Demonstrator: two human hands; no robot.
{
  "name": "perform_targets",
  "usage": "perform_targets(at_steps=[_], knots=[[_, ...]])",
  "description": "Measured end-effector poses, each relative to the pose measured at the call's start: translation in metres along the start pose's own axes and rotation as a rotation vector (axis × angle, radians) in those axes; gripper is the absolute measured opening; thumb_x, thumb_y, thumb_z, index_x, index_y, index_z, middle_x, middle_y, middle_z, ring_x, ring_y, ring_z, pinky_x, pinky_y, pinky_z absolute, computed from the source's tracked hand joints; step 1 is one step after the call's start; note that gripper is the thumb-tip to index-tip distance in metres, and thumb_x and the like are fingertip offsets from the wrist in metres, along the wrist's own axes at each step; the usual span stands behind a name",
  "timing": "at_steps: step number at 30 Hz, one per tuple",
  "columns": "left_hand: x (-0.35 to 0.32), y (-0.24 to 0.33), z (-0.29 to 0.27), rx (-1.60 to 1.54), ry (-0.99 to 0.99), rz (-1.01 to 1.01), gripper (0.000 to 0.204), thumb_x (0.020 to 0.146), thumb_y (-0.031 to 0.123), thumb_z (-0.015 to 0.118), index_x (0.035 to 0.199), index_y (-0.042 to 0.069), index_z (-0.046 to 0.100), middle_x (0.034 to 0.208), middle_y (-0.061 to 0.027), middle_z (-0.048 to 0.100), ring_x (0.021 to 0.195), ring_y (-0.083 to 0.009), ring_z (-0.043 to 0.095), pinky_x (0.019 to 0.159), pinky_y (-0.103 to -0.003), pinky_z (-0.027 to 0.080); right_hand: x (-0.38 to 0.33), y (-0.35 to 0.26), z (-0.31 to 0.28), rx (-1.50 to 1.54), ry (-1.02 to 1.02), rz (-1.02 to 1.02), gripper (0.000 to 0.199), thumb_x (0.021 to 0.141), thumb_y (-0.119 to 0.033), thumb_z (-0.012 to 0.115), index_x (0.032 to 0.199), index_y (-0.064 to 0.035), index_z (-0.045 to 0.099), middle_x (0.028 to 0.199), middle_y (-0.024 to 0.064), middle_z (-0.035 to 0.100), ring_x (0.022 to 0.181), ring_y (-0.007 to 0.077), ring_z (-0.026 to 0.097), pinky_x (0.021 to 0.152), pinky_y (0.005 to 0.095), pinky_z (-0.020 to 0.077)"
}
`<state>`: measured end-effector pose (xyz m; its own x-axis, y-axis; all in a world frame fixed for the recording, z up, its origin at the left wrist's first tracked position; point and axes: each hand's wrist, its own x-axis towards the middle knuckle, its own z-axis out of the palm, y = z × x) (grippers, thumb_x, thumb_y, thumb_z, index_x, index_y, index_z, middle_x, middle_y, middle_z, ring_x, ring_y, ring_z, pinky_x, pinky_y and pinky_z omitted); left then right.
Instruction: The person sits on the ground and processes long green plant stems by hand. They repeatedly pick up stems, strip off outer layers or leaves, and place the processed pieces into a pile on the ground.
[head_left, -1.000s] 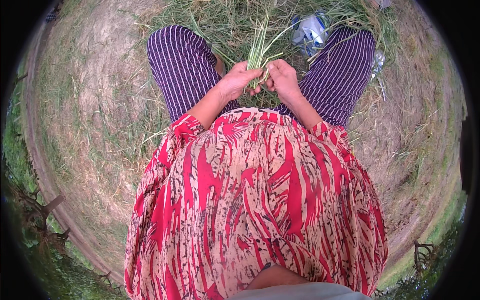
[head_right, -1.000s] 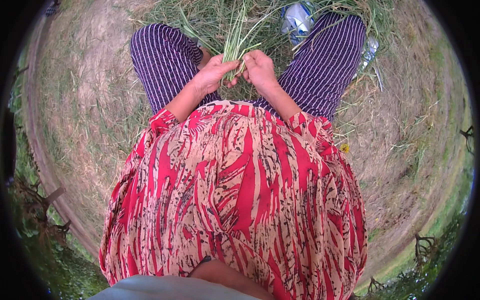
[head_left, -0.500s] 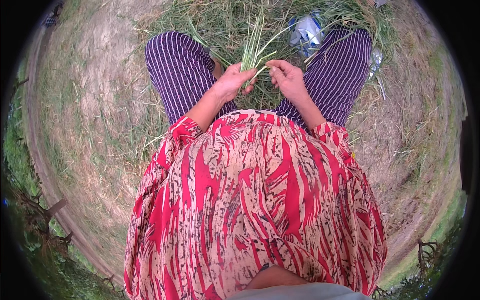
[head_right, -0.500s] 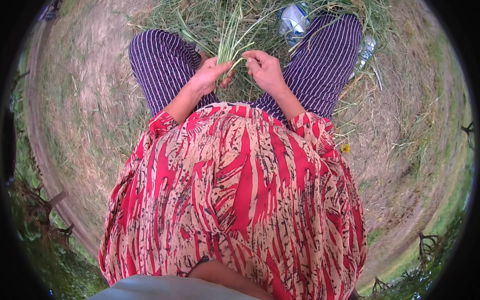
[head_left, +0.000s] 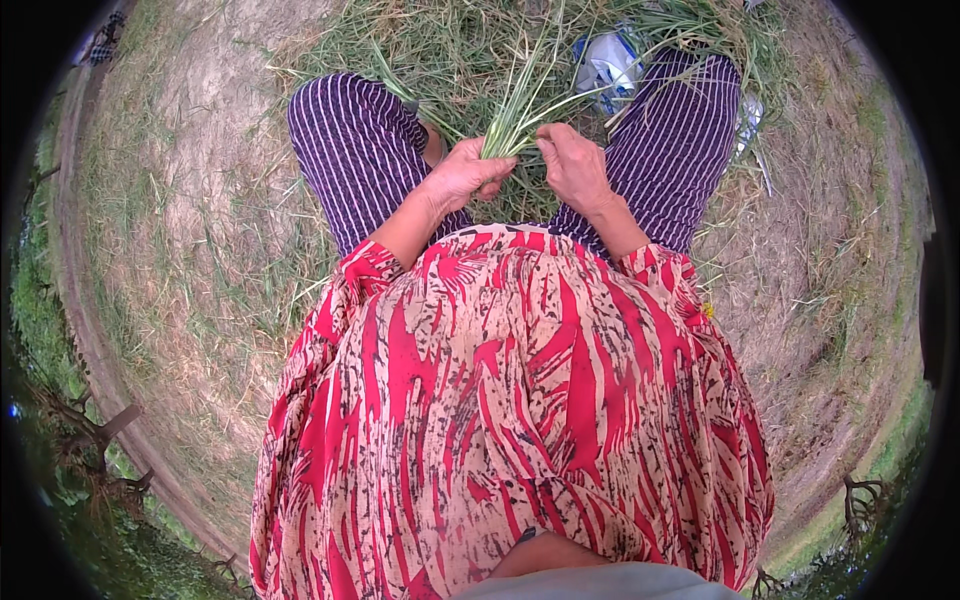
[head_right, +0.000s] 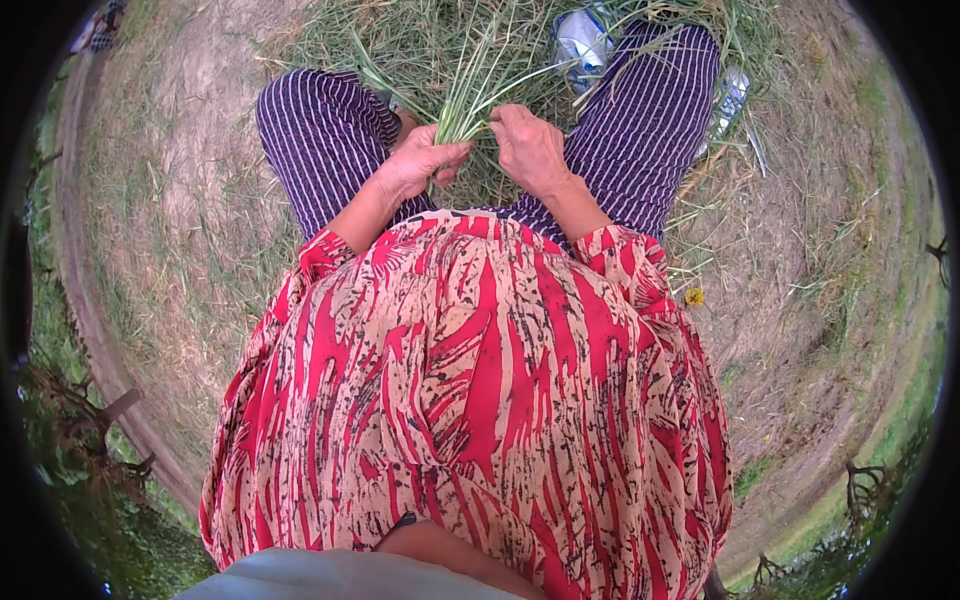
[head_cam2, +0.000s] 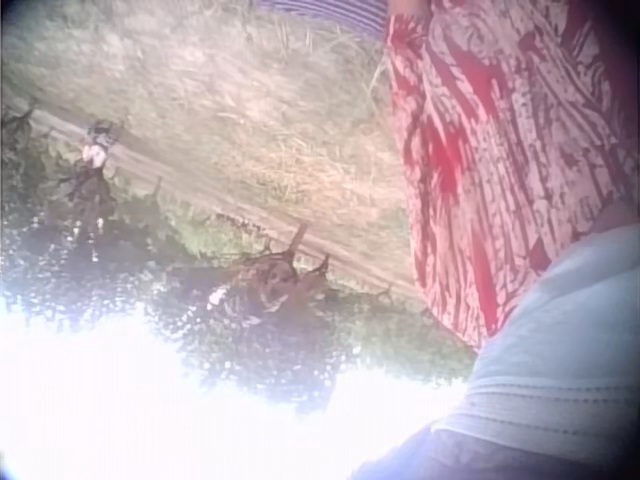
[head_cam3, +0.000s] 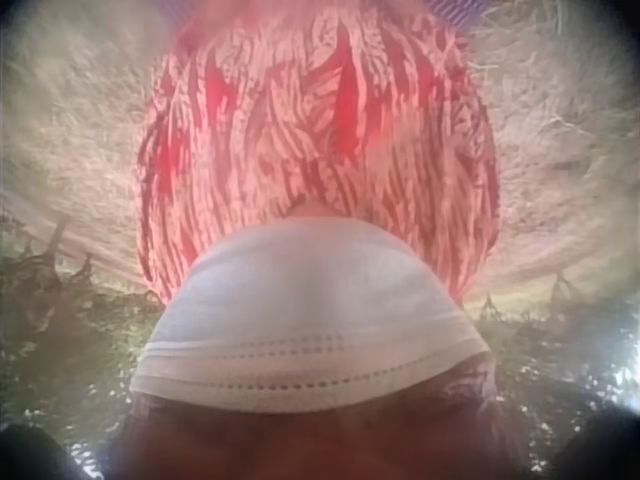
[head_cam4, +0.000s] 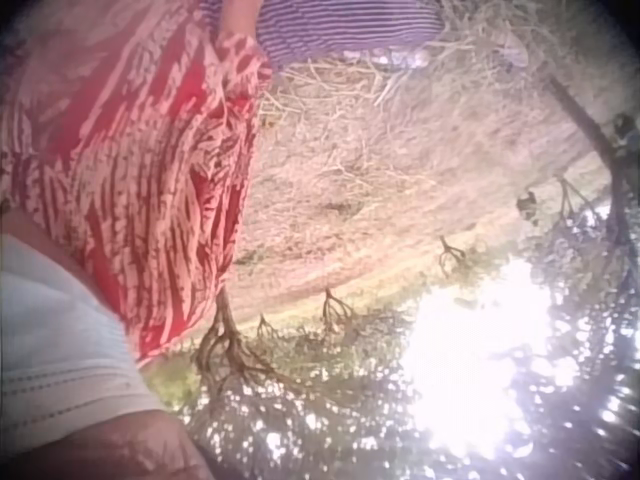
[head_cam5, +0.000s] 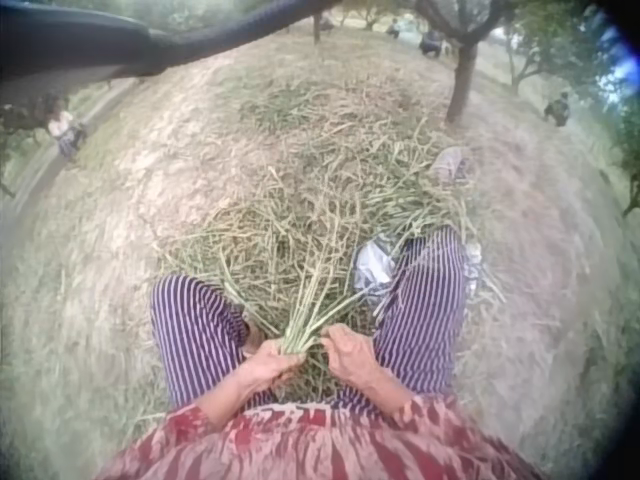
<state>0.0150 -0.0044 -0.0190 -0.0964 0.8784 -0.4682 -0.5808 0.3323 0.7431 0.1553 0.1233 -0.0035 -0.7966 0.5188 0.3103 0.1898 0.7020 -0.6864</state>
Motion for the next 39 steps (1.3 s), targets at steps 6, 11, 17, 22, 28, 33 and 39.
perform_targets(at_steps=[6, 11, 17, 22, 28, 33, 39], knots=[[0.005, -0.003, 0.007, 0.351, 0.164, 0.055, 0.010, 0.081, 0.006, 0.061, 0.090, 0.004, 0.058, 0.064, 0.0019, 0.052, 0.047, -0.0059, 0.044, 0.041, -0.021, 0.035, -0.003, -0.005, -0.006, -0.178, -0.168, 0.017, 0.008, 0.080, -0.012, 0.055, 0.081, -0.0036, 0.053, 0.077, 0.0147, 0.058, 0.067, 0.0348, 0.058, 0.056, 0.0429, 0.0466], [0.026, -0.038, -0.021, 0.808, 0.266, 0.264, 0.020, 0.077, 0.016, 0.068, 0.089, 0.002, 0.059, 0.072, -0.0054, 0.061, 0.061, -0.0153, 0.057, 0.057, -0.028, 0.046, 0.001, -0.014, -0.009, -0.196, -0.264, 0.022, 0.010, 0.080, -0.013, 0.053, 0.077, -0.0030, 0.051, 0.076, 0.0158, 0.058, 0.066, 0.0348, 0.058, 0.056, 0.0438, 0.0460], [0.003, -0.004, 0.006, 1.316, 0.357, 0.184, 0.035, 0.073, 0.032, 0.069, 0.082, 0.001, 0.055, 0.075, -0.0206, 0.060, 0.074, -0.0365, 0.059, 0.064, -0.042, 0.047, -0.001, -0.021, -0.003, -0.150, -0.283, -0.011, 0.007, 0.077, -0.009, 0.051, 0.076, -0.0021, 0.051, 0.075, 0.0165, 0.058, 0.065, 0.0353, 0.058, 0.055, 0.0444, 0.0449], [0.002, -0.006, 0.004, 1.282, 0.326, 0.244, 0.031, 0.082, 0.032, 0.058, 0.084, 0.001, 0.055, 0.074, -0.0212, 0.059, 0.074, -0.0405, 0.056, 0.063, -0.045, 0.045, 0.007, -0.029, -0.001, -0.111, -0.240, 0.021, 0.010, 0.081, -0.012, 0.053, 0.079, -0.0017, 0.052, 0.077, 0.0168, 0.057, 0.067, 0.0350, 0.057, 0.057, 0.0421, 0.0453], [0.016, -0.019, -0.001, 0.543, 0.420, 0.282, 0.022, 0.087, 0.019, 0.055, 0.099, 0.000, 0.059, 0.074, -0.0029, 0.060, 0.069, -0.0100, 0.051, 0.066, -0.029, 0.045, 0.001, -0.021, 0.012, 0.238, -0.051, 0.221, 0.016, 0.082, -0.010, 0.057, 0.095, -0.0004, 0.056, 0.073, 0.0122, 0.054, 0.062, 0.0234, 0.057, 0.056, 0.0320, 0.0448], [-0.003, -0.001, 0.022, -0.071, 0.182, 0.177, 0.023, 0.089, 0.028, 0.054, 0.076, 0.011, 0.047, 0.055, 0.0063, 0.035, 0.041, -0.0033, 0.028, 0.035, -0.020, 0.020, -0.015, 0.000, 0.014, 0.450, -0.222, 0.497, 0.029, 0.085, -0.017, 0.058, 0.104, 0.0053, 0.055, 0.087, 0.0081, 0.061, 0.068, 0.0100, 0.057, 0.053, 0.0234, 0.0480], [-0.004, 0.002, 0.022, -0.169, 0.031, 0.119, 0.024, 0.089, 0.032, 0.052, 0.076, 0.012, 0.046, 0.057, 0.0073, 0.034, 0.046, -0.0025, 0.031, 0.038, -0.018, 0.025, 0.001, -0.005, 0.001, 0.650, -0.110, 0.534, 0.028, 0.087, -0.017, 0.056, 0.106, 0.0030, 0.055, 0.086, 0.0057, 0.060, 0.063, 0.0074, 0.055, 0.051, 0.0202, 0.0452]])
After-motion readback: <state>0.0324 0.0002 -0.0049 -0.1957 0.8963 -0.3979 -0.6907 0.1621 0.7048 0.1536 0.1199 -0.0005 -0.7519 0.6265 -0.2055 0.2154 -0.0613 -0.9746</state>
